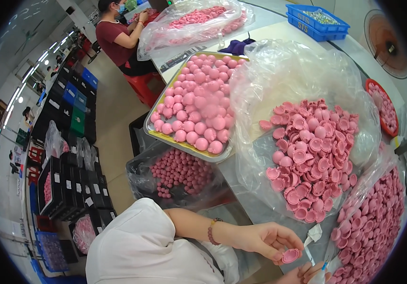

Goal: Applying glue to pink plastic toy components and joining them together.

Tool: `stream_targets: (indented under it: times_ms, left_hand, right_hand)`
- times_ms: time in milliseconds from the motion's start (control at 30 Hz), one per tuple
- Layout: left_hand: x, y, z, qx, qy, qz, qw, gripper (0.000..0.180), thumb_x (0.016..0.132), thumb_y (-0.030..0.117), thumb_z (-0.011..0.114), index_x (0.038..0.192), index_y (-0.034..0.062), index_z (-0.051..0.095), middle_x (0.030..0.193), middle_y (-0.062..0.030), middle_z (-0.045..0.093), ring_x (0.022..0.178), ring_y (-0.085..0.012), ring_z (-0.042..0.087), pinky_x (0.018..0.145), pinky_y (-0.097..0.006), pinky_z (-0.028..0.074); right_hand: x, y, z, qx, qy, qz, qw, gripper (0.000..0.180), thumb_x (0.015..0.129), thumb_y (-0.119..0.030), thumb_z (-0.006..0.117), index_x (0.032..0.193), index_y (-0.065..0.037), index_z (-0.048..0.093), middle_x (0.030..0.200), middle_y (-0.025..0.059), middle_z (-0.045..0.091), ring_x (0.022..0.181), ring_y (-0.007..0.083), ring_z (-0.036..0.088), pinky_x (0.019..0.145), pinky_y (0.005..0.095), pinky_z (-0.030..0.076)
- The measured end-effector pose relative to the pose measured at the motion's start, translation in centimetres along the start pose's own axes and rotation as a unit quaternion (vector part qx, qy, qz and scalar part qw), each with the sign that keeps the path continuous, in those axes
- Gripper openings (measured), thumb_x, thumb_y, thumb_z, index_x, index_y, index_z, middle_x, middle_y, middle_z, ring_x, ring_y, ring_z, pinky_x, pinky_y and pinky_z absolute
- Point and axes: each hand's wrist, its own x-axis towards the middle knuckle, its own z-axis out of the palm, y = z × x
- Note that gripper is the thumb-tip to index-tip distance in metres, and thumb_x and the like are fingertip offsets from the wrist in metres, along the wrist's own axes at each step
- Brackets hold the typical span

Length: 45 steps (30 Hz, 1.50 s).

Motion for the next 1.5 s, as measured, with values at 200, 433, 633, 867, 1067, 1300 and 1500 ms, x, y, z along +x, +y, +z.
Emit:
stream_targets:
  times_ms: [200, 433, 633, 867, 1067, 1300, 1500]
  left_hand:
    - [-0.9, 0.5, 0.2, 0.01, 0.005, 0.033, 0.999, 0.045, 0.079, 0.01, 0.063, 0.119, 0.0031, 0.044, 0.113, -0.0042, 0.052, 0.093, -0.011, 0.055, 0.078, -0.026, 0.048]
    - [-1.9, 1.4, 2.3, 0.082, 0.019, 0.094, 0.992, 0.028, 0.084, 0.006, 0.056, 0.111, 0.0003, 0.054, 0.107, -0.01, 0.059, 0.091, -0.0162, 0.059, 0.08, -0.028, 0.049]
    - [-4.5, 2.4, 1.5, 0.089, 0.04, 0.145, 0.985, 0.04, 0.079, 0.008, 0.064, 0.116, 0.0002, 0.05, 0.105, -0.0093, 0.059, 0.089, -0.0153, 0.059, 0.076, -0.028, 0.05]
    - [-5.3, 3.3, 1.3, 0.082, 0.019, 0.159, 0.984, 0.041, 0.078, 0.007, 0.064, 0.116, 0.0, 0.049, 0.104, -0.0093, 0.059, 0.088, -0.0156, 0.059, 0.075, -0.028, 0.05]
    - [-5.8, 3.4, 1.2, 0.083, 0.017, 0.178, 0.98, 0.041, 0.078, 0.006, 0.064, 0.116, -0.0001, 0.049, 0.103, -0.0088, 0.059, 0.087, -0.0155, 0.059, 0.074, -0.028, 0.051]
    - [-5.9, 3.1, 1.0, 0.071, 0.016, 0.169, 0.983, 0.039, 0.078, 0.005, 0.064, 0.115, -0.0006, 0.05, 0.102, -0.0098, 0.059, 0.086, -0.016, 0.059, 0.074, -0.028, 0.051]
    - [-5.2, 3.6, 1.5, 0.069, -0.005, 0.154, 0.986, 0.039, 0.078, 0.003, 0.063, 0.115, -0.0008, 0.05, 0.101, -0.0104, 0.059, 0.087, -0.0164, 0.059, 0.075, -0.028, 0.051]
  right_hand:
    - [-0.4, 0.0, 0.7, 0.023, 0.029, 0.01, 0.999, 0.03, 0.076, -0.013, 0.058, 0.058, -0.016, 0.035, 0.059, -0.0029, 0.028, 0.057, 0.0113, 0.027, 0.048, 0.0255, 0.019]
    - [1.0, 0.9, -1.9, 0.121, -0.157, 0.086, 0.977, 0.018, 0.079, -0.026, 0.058, 0.077, -0.009, 0.053, 0.076, 0.006, 0.051, 0.067, 0.0174, 0.047, 0.057, 0.0276, 0.032]
    - [-0.2, 3.5, 2.8, 0.029, -0.077, 0.077, 0.994, 0.03, 0.08, -0.033, 0.057, 0.068, -0.006, 0.054, 0.058, 0.0063, 0.045, 0.055, 0.0193, 0.045, 0.049, 0.0242, 0.032]
    - [0.3, 5.5, 4.4, -0.361, -0.257, -0.458, 0.77, 0.066, 0.075, -0.039, 0.067, 0.125, -0.006, 0.038, 0.083, 0.0066, 0.048, 0.065, 0.0182, 0.051, 0.05, 0.0218, 0.04]
    - [0.6, 5.6, 2.7, -0.436, -0.288, -0.464, 0.715, 0.085, 0.073, -0.041, 0.069, 0.136, -0.01, 0.022, 0.097, 0.0092, 0.045, 0.074, 0.0189, 0.053, 0.052, 0.0223, 0.044]
    - [0.7, 5.6, 4.0, -0.372, -0.327, -0.444, 0.747, 0.077, 0.077, -0.032, 0.066, 0.137, -0.012, 0.022, 0.09, 0.0068, 0.038, 0.063, 0.0154, 0.041, 0.045, 0.0228, 0.033]
    - [3.5, 9.9, 7.0, 0.375, -0.304, -0.509, 0.713, 0.074, 0.077, -0.02, 0.066, 0.137, -0.013, 0.022, 0.086, 0.0038, 0.036, 0.059, 0.0148, 0.037, 0.047, 0.022, 0.028]
